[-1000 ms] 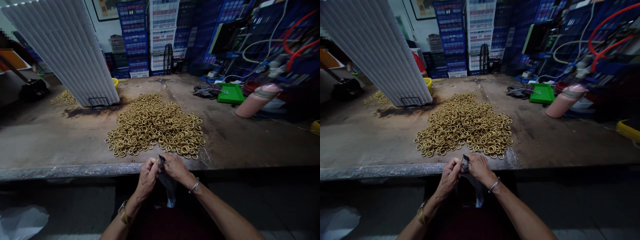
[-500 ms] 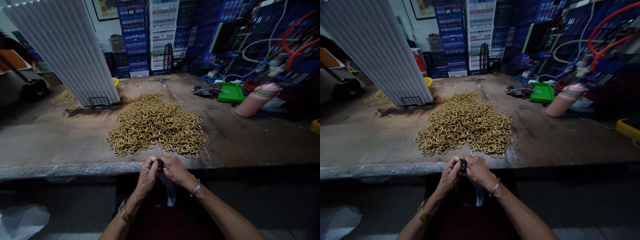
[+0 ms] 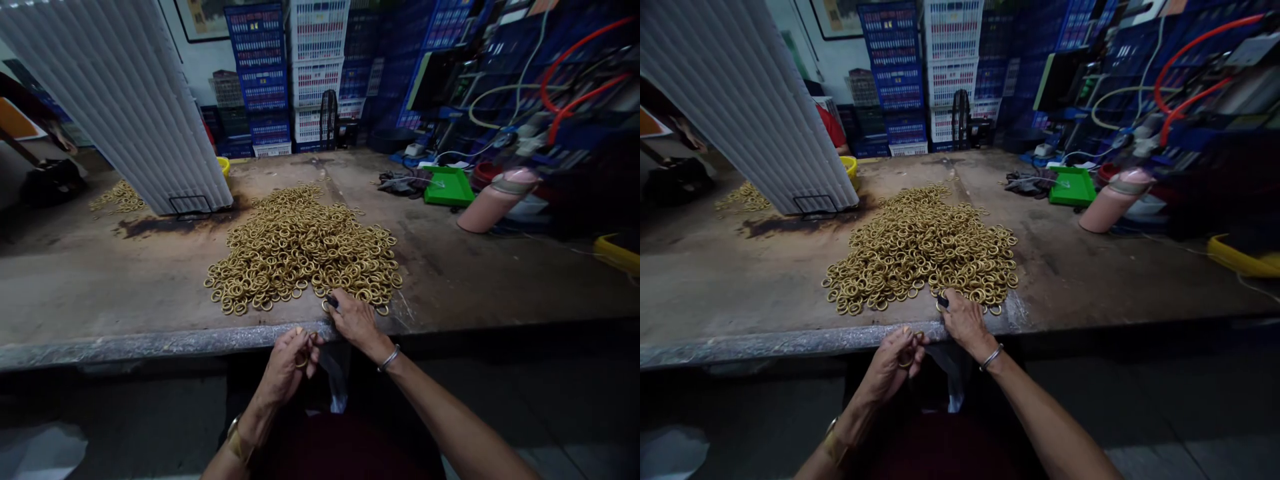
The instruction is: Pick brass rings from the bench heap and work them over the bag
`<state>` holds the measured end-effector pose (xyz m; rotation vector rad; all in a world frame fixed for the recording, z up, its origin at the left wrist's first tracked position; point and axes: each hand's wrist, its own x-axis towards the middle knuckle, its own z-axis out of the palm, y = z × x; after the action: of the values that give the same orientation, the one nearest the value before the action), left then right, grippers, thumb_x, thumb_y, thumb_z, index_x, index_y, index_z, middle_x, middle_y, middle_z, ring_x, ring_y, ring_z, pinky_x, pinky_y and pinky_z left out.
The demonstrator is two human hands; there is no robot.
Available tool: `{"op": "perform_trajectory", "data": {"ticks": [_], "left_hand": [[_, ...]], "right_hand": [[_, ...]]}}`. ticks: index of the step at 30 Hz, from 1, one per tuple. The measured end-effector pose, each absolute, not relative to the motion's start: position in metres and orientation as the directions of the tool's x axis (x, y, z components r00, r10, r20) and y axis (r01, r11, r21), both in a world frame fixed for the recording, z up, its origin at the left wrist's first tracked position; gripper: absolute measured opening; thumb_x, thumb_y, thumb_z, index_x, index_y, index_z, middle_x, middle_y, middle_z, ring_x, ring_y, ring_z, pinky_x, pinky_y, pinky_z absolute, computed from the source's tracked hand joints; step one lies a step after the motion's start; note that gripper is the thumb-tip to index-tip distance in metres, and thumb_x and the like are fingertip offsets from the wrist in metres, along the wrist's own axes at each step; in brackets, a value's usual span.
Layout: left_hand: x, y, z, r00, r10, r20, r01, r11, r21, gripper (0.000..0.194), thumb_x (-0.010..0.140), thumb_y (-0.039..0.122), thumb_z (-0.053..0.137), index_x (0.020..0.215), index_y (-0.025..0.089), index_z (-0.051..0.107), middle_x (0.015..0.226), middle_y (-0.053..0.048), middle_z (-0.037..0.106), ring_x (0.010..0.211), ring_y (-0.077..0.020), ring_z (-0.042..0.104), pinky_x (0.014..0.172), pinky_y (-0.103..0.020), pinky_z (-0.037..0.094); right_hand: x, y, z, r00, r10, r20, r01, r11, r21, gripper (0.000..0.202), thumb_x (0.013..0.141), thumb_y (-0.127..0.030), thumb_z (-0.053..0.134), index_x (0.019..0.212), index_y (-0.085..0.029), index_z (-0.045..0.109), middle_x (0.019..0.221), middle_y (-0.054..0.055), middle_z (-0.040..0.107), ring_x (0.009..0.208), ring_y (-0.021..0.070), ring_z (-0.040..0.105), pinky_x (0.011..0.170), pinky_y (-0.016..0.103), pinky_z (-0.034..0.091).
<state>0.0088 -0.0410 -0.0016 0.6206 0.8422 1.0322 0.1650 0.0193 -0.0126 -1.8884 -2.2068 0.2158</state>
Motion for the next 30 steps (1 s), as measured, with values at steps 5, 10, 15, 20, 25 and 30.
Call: {"op": "perform_trajectory", "data": {"ticks": [5,10,15,20,25,30], "left_hand": [[0.005,-0.037,-0.003,0.291,0.9,-0.325,-0.599,0.436,0.672,0.017,0.075,0.03,0.057,0.08,0.015,0.054,0.073,-0.004,0.059,0.052,-0.0099,0.051,0.039,-0.018,0.036],[0.001,-0.033,-0.006,0.355,0.86,-0.367,-0.665,0.508,0.547,0.017,0.074,0.03,0.057,0.078,0.013,0.057,0.07,-0.002,0.055,0.057,-0.0102,0.051,0.04,-0.018,0.035],[0.004,-0.029,-0.009,0.293,0.852,-0.433,-0.661,0.508,0.553,0.025,0.069,0.032,0.064,0.06,0.012,0.051,0.071,-0.002,0.055,0.061,-0.0096,0.052,0.042,-0.016,0.034],[0.013,-0.028,-0.011,0.144,0.923,-0.356,-0.479,0.38,0.791,0.027,0.068,0.038,0.065,0.07,0.015,0.051,0.063,0.003,0.051,0.05,-0.0065,0.045,0.038,-0.016,0.032],[0.021,-0.027,-0.016,0.004,0.963,-0.269,-0.272,0.26,0.927,0.035,0.072,0.043,0.059,0.095,0.018,0.05,0.057,0.007,0.046,0.042,-0.0051,0.037,0.036,-0.015,0.028],[0.025,-0.025,-0.015,-0.09,0.986,-0.138,-0.17,0.121,0.978,0.029,0.072,0.043,0.058,0.084,0.016,0.056,0.057,0.005,0.047,0.047,-0.0062,0.039,0.045,-0.017,0.033]], "right_hand": [[0.156,0.021,-0.009,-0.175,0.985,0.004,0.955,0.171,-0.243,0.018,0.085,-0.034,0.043,0.097,-0.022,0.049,0.092,0.005,0.063,0.082,0.0166,0.057,0.062,0.024,0.029],[0.154,0.023,-0.008,-0.168,0.986,-0.02,0.954,0.157,-0.256,0.02,0.084,-0.033,0.043,0.099,-0.021,0.047,0.098,0.006,0.06,0.088,0.0175,0.056,0.067,0.026,0.031],[0.155,0.022,-0.004,-0.155,0.988,0.012,0.943,0.152,-0.295,0.019,0.082,-0.03,0.045,0.097,-0.019,0.048,0.097,0.007,0.059,0.086,0.0188,0.055,0.067,0.027,0.032],[0.153,0.022,-0.005,-0.131,0.99,0.044,0.862,0.136,-0.488,0.014,0.078,-0.026,0.046,0.09,-0.019,0.051,0.077,0.003,0.06,0.071,0.0155,0.055,0.062,0.024,0.032],[0.141,0.02,-0.005,-0.026,0.999,0.031,0.501,0.04,-0.865,0.008,0.073,-0.026,0.047,0.068,-0.019,0.047,0.061,-0.004,0.049,0.057,0.0102,0.045,0.055,0.02,0.033],[0.13,0.011,-0.01,-0.007,1.0,-0.031,0.245,-0.028,-0.969,0.016,0.072,-0.032,0.05,0.066,-0.019,0.045,0.058,-0.005,0.046,0.055,0.0094,0.042,0.053,0.02,0.035]]}}
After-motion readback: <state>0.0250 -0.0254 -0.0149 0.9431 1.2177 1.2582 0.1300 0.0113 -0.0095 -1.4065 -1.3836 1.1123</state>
